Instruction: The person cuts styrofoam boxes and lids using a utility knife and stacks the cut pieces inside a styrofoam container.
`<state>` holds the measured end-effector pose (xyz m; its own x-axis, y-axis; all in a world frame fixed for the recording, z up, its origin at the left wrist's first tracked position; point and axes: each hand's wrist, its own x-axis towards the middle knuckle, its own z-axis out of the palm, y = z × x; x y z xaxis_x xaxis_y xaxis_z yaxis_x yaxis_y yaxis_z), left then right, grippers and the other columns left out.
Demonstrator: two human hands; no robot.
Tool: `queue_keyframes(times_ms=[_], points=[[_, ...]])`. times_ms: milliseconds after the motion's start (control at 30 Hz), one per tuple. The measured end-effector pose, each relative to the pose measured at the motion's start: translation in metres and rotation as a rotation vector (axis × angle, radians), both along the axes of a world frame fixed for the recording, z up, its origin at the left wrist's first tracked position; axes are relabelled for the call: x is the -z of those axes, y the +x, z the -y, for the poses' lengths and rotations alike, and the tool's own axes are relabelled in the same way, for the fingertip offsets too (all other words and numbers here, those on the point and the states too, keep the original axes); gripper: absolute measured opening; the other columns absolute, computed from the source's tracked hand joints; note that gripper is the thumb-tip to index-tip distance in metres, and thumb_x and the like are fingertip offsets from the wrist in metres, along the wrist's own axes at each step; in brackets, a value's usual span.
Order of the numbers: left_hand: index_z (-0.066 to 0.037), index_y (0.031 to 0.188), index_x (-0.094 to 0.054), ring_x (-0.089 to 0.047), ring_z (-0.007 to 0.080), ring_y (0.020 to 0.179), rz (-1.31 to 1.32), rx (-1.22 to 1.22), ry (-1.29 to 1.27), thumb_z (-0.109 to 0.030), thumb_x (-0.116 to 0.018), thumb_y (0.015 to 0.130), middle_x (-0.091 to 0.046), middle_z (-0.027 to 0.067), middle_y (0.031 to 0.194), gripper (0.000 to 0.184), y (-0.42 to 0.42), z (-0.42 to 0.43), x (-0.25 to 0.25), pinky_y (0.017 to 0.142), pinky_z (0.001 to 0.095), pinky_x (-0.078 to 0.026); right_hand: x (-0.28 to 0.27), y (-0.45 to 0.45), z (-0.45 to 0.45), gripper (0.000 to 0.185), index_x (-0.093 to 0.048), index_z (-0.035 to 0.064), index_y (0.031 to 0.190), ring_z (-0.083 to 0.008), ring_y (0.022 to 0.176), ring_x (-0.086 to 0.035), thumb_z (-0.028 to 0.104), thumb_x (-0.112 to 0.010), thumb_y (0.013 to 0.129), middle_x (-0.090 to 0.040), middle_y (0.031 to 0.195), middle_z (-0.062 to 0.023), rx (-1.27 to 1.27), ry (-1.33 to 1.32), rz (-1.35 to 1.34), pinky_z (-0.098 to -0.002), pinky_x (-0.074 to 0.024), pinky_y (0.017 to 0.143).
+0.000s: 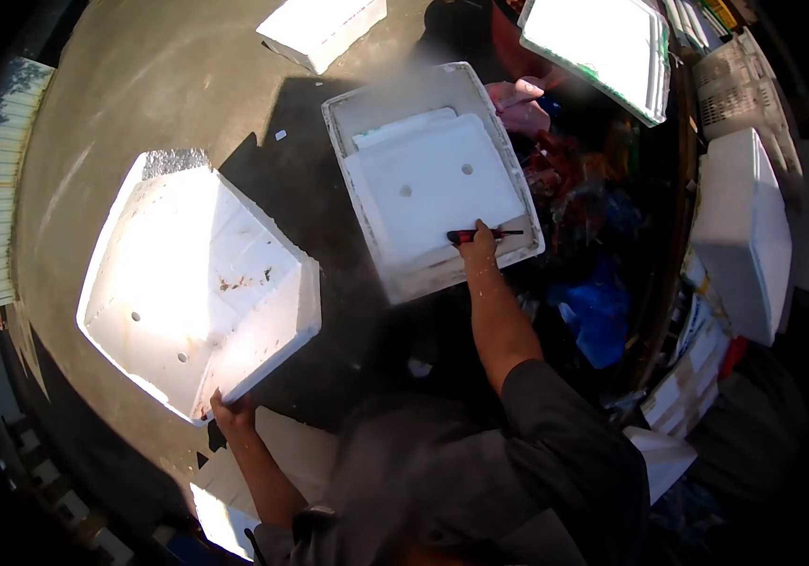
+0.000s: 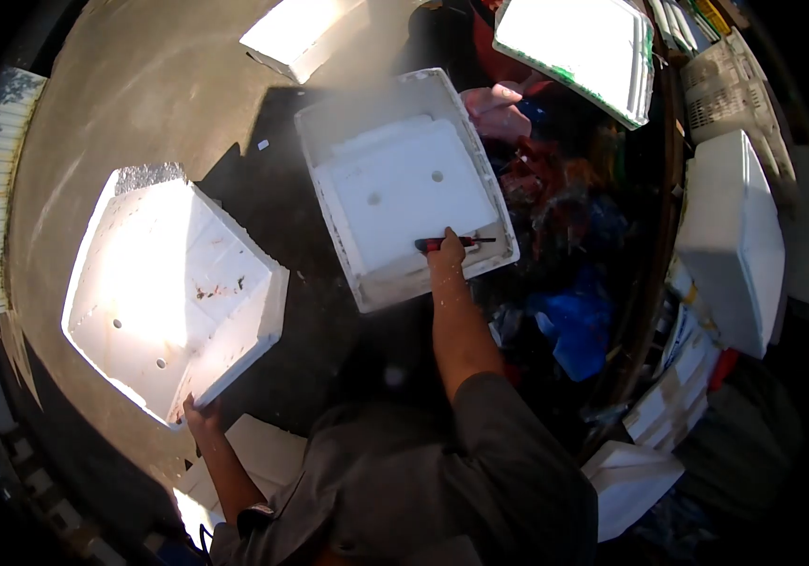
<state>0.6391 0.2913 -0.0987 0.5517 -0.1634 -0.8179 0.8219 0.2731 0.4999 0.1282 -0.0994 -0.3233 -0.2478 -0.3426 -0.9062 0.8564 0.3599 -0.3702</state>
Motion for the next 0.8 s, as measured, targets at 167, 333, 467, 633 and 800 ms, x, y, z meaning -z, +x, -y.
queue_keyframes(times_ms=[167, 333, 467, 633, 800], points=[[0.001, 0.136, -0.046, -0.051, 0.0366, 0.127, 0.022, 0.004, -0.055, -0.018, -0.050, 0.091, -0.054, 0.0188, 0.137, 0.049, -0.033, -0.003, -0.036, 0.109, 0.0523, -0.041, 0.005, 0.011, 0.009, 0.039, -0.050, 0.0040, 0.128, -0.0339, 0.105, -0.061, 0.018, -0.064, 0.094, -0.059, 0.123, -0.0130, 0.118, -0.063, 0.040, -0.0612, -0.0520, 0.084], [0.000, 0.138, -0.044, -0.049, 0.0387, 0.129, 0.070, 0.020, 0.092, -0.022, -0.046, 0.093, -0.051, 0.0211, 0.139, 0.050, -0.053, 0.025, -0.066, 0.108, 0.0558, -0.041, -0.009, 0.033, 0.016, 0.034, -0.051, 0.0020, 0.124, -0.0325, 0.103, -0.062, 0.016, -0.061, 0.095, -0.059, 0.121, -0.0133, 0.082, -0.079, 0.104, -0.0578, -0.0525, 0.089], [0.001, 0.139, -0.042, -0.047, 0.0406, 0.131, 0.039, -0.013, 0.108, -0.022, -0.043, 0.095, -0.049, 0.0224, 0.142, 0.050, -0.047, 0.029, -0.049, 0.108, 0.0581, -0.041, -0.009, 0.037, 0.024, 0.029, -0.053, 0.0030, 0.122, -0.0325, 0.104, -0.062, 0.015, -0.060, 0.096, -0.060, 0.119, -0.0136, 0.096, -0.114, 0.153, -0.0588, -0.0522, 0.090], [-0.001, 0.140, -0.041, -0.050, 0.0422, 0.125, -0.033, 0.041, 0.081, -0.045, -0.053, 0.097, -0.047, 0.0216, 0.141, 0.063, -0.031, 0.015, -0.024, 0.105, 0.0591, -0.042, -0.014, 0.055, 0.026, 0.026, -0.054, 0.0040, 0.120, -0.0329, 0.105, -0.062, 0.017, -0.058, 0.098, -0.061, 0.119, -0.0133, 0.110, -0.061, 0.155, -0.0590, -0.0518, 0.090], [0.001, 0.143, -0.035, -0.055, 0.0411, 0.113, 0.043, 0.329, 0.583, -0.045, -0.058, 0.096, -0.042, 0.0226, 0.141, 0.070, -0.081, 0.061, -0.030, 0.092, 0.0576, -0.049, -0.047, 0.021, 0.006, 0.025, -0.054, 0.0075, 0.121, -0.0332, 0.107, -0.061, 0.021, -0.055, 0.099, -0.062, 0.120, -0.0107, -0.016, -0.045, 0.287, -0.0603, -0.0492, 0.092]])
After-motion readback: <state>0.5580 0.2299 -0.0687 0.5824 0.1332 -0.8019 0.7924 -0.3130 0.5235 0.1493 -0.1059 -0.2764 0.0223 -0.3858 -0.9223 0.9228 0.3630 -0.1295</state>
